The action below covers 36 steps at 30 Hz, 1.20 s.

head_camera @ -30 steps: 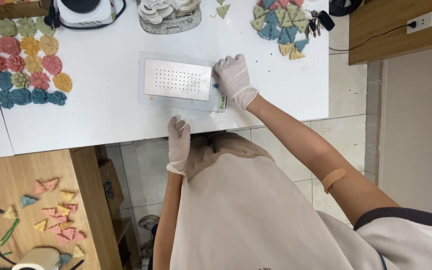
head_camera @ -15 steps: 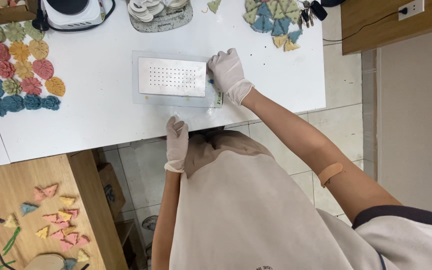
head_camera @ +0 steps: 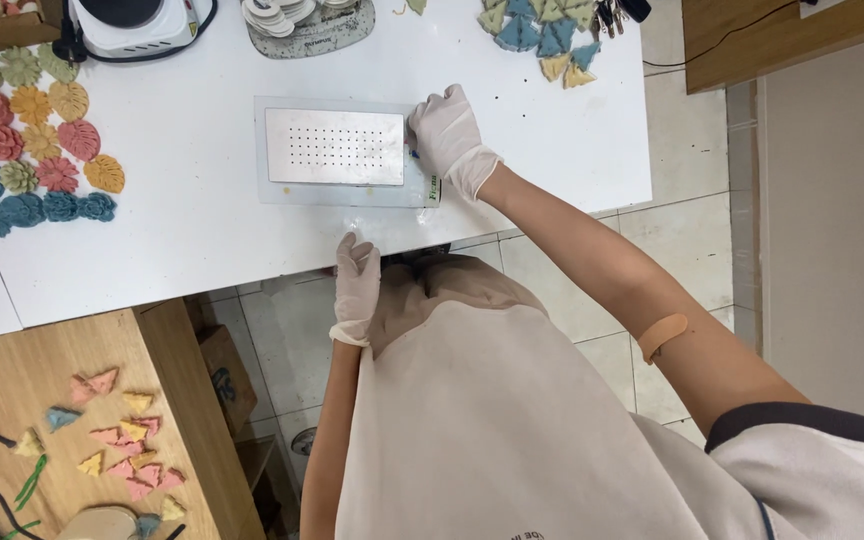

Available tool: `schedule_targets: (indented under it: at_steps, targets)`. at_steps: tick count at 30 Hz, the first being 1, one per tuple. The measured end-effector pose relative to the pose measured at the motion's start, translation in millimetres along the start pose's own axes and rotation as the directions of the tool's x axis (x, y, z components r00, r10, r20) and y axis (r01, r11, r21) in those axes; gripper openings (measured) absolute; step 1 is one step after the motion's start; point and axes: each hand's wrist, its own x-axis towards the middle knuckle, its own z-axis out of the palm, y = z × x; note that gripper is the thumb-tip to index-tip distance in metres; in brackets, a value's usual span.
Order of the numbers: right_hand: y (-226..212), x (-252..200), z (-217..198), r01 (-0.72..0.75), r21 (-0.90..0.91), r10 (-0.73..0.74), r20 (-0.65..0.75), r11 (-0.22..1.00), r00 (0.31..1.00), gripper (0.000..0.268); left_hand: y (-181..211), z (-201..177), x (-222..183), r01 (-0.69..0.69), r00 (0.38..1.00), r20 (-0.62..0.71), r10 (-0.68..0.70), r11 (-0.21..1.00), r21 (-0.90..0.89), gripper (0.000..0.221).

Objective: Using a small tool to place wicks or small components into a white mold on a workspace.

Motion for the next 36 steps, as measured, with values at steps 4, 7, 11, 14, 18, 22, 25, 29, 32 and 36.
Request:
schedule_targets:
  at_steps: [4, 7, 11, 14, 18, 22, 25, 29, 32, 36]
  targets:
    - [-6.0, 3.2, -1.0, -0.087, 0.077, 0.085, 0.031, 0.993, 0.996, 0.025, 10.6, -2.0, -9.0, 0.029, 0.999, 0.034, -0.029, 0.999, 0.015, 0.06]
    - [-0.8, 8.3, -0.2, -0.141, 0.187, 0.133, 0.057, 0.972, 0.99, 0.021, -4.0, 0.0, -4.7, 0.038, 0.999, 0.032, -0.037, 0.999, -0.034, 0.06]
    - [-8.5, 10.5, -5.5, -0.18, 0.209, 0.155, 0.13, 0.961, 0.979, 0.021, 3.3, -3.3, -12.4, 0.001, 0.999, 0.047, -0.005, 0.997, 0.076, 0.059]
    - [-4.9, 9.5, -3.2, -0.181, 0.165, 0.156, 0.149, 0.97, 0.976, 0.019, 4.5, 2.7, -11.1, 0.006, 0.998, 0.064, -0.006, 1.0, 0.012, 0.059]
    - [-10.4, 7.9, 0.4, -0.223, 0.231, 0.191, 0.151, 0.947, 0.97, 0.015, 6.0, -0.3, -13.5, 0.021, 0.996, 0.082, -0.022, 1.0, 0.015, 0.059]
    - [-6.7, 12.1, -0.6, -0.24, 0.192, 0.214, 0.149, 0.952, 0.965, 0.018, -9.2, -0.1, -10.4, -0.056, 0.993, 0.11, 0.045, 0.994, 0.099, 0.057]
    - [-10.1, 14.9, -4.8, -0.282, 0.18, 0.246, 0.201, 0.942, 0.948, 0.016, -16.3, -2.7, -7.8, -0.104, 0.986, 0.134, 0.098, 0.994, 0.032, 0.058]
    - [-15.6, 7.0, 3.0, -0.285, 0.154, 0.249, 0.216, 0.946, 0.944, 0.016, -5.2, -6.3, -11.4, 0.003, 0.99, 0.142, 0.002, 0.999, -0.035, 0.058]
    - [-14.6, 6.8, -4.4, -0.351, 0.246, 0.301, 0.22, 0.903, 0.928, 0.016, -17.6, -12.6, -8.1, -0.019, 0.99, 0.138, 0.012, 0.999, 0.047, 0.057]
    - [-16.8, -8.8, -7.6, -0.336, 0.29, 0.287, 0.2, 0.896, 0.937, 0.014, -28.8, -14.7, -10.4, -0.073, 0.991, 0.117, 0.07, 0.997, 0.02, 0.057]
